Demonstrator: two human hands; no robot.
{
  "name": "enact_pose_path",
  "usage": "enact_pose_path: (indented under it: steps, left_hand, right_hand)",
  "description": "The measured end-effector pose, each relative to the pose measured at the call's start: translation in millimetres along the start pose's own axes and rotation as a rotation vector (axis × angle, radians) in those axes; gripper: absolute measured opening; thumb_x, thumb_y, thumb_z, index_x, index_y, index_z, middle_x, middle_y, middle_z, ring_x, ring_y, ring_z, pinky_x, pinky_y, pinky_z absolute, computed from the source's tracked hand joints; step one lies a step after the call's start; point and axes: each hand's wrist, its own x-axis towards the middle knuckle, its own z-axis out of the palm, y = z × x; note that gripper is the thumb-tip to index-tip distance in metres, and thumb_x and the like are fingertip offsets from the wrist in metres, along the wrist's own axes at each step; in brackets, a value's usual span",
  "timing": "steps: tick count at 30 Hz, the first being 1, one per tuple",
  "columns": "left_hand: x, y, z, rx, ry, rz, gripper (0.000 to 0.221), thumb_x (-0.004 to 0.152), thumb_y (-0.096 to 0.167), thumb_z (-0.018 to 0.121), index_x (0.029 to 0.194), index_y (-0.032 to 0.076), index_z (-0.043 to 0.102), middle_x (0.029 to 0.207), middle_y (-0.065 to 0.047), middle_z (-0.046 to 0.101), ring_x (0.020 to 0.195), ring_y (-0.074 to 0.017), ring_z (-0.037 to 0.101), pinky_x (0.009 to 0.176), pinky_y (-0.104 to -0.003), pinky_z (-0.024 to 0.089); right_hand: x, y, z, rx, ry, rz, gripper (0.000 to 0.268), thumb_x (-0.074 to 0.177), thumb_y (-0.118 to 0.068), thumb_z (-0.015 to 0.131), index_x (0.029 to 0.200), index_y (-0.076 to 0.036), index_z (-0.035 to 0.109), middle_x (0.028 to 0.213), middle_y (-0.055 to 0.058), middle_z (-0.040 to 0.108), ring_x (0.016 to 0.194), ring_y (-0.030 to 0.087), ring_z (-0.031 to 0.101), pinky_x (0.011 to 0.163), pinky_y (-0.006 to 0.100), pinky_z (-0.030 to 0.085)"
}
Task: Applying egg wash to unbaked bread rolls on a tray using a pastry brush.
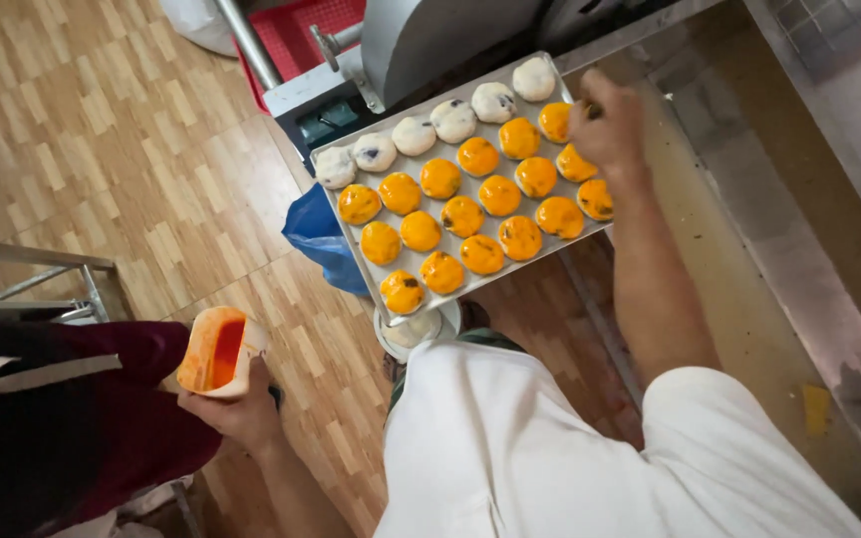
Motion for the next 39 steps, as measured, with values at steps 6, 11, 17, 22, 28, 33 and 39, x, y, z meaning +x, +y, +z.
enact_pose_path:
  steps: [6,11,17,22,28,33,39]
  left_hand:
    - [4.5,11.9,-3.0,-0.147,-0.004,-0.068,0.068,0.080,-0.005,0.084,0.131,0.001,0.039,0.132,-0.022,0.053,0.118,-0.0310,0.058,0.102,-0.040,0.053]
    - [6.8,26.3,2.1,-0.145,-0.015,-0.017,0.067,0.083,-0.006,0.084,0.132,0.002,0.038,0.128,-0.021,0.053,0.115,-0.0304,0.059,0.100,-0.040,0.053]
    - [-2.3,-2.6,-14.5,-0.134,0.038,-0.057,0.072,0.082,-0.001,0.088,0.134,0.001,0.038,0.132,-0.023,0.053,0.117,-0.0305,0.060,0.099,-0.042,0.055]
    - [-6.9,2.5,-32.6,-0.106,0.040,-0.035,0.072,0.081,0.003,0.088,0.134,0.000,0.039,0.132,-0.022,0.050,0.119,-0.0319,0.055,0.098,-0.042,0.053]
    - [-3.2,8.8,-16.3,-0.006,0.059,-0.170,0.075,0.077,-0.002,0.090,0.136,0.006,0.045,0.130,-0.021,0.056,0.120,-0.0310,0.058,0.099,-0.042,0.050]
    - [1.0,-0.6,8.3,0.059,0.063,-0.163,0.088,0.073,0.001,0.097,0.145,0.010,0.047,0.133,-0.024,0.059,0.131,-0.0355,0.056,0.112,-0.049,0.041]
    - [-4.3,-11.9,9.5,0.007,0.087,-0.135,0.086,0.069,0.005,0.098,0.140,0.013,0.051,0.127,-0.023,0.061,0.124,-0.0358,0.060,0.109,-0.045,0.046]
  right_hand:
    - [2.6,-85.0,142.6,-0.621,-0.263,0.054,0.030,0.073,-0.032,0.067,0.100,-0.018,0.072,0.084,0.008,0.074,0.078,0.032,0.074,0.060,0.042,0.058]
    - [12.5,-261.9,139.6,0.487,-0.395,-0.180,0.019,0.085,-0.002,0.051,0.074,-0.013,0.039,0.067,0.004,0.052,0.063,0.018,0.047,0.058,0.041,0.034]
    - [61.6,35.1,235.2,0.324,-0.164,0.044,0.042,0.082,-0.001,0.061,0.121,-0.011,0.073,0.118,0.004,0.073,0.107,0.017,0.067,0.095,0.029,0.053]
    - [72.3,-15.5,97.2,-0.070,-0.129,0.123,0.016,0.078,-0.011,0.055,0.092,-0.019,0.055,0.087,0.001,0.051,0.082,0.021,0.050,0.069,0.041,0.038]
    - [6.2,-206.0,163.0,-0.054,-0.546,0.080,0.024,0.084,-0.015,0.056,0.102,-0.015,0.071,0.086,0.011,0.072,0.085,0.033,0.070,0.074,0.048,0.054]
    - [-22.8,-226.9,177.7,0.569,-0.494,-0.213,0.027,0.084,-0.014,0.058,0.106,-0.021,0.071,0.075,0.009,0.070,0.079,0.033,0.073,0.073,0.043,0.054]
    - [-11.6,11.3,68.5,0.730,-0.198,-0.114,0.033,0.086,-0.001,0.078,0.118,-0.005,0.068,0.086,0.012,0.064,0.083,0.027,0.068,0.076,0.038,0.053]
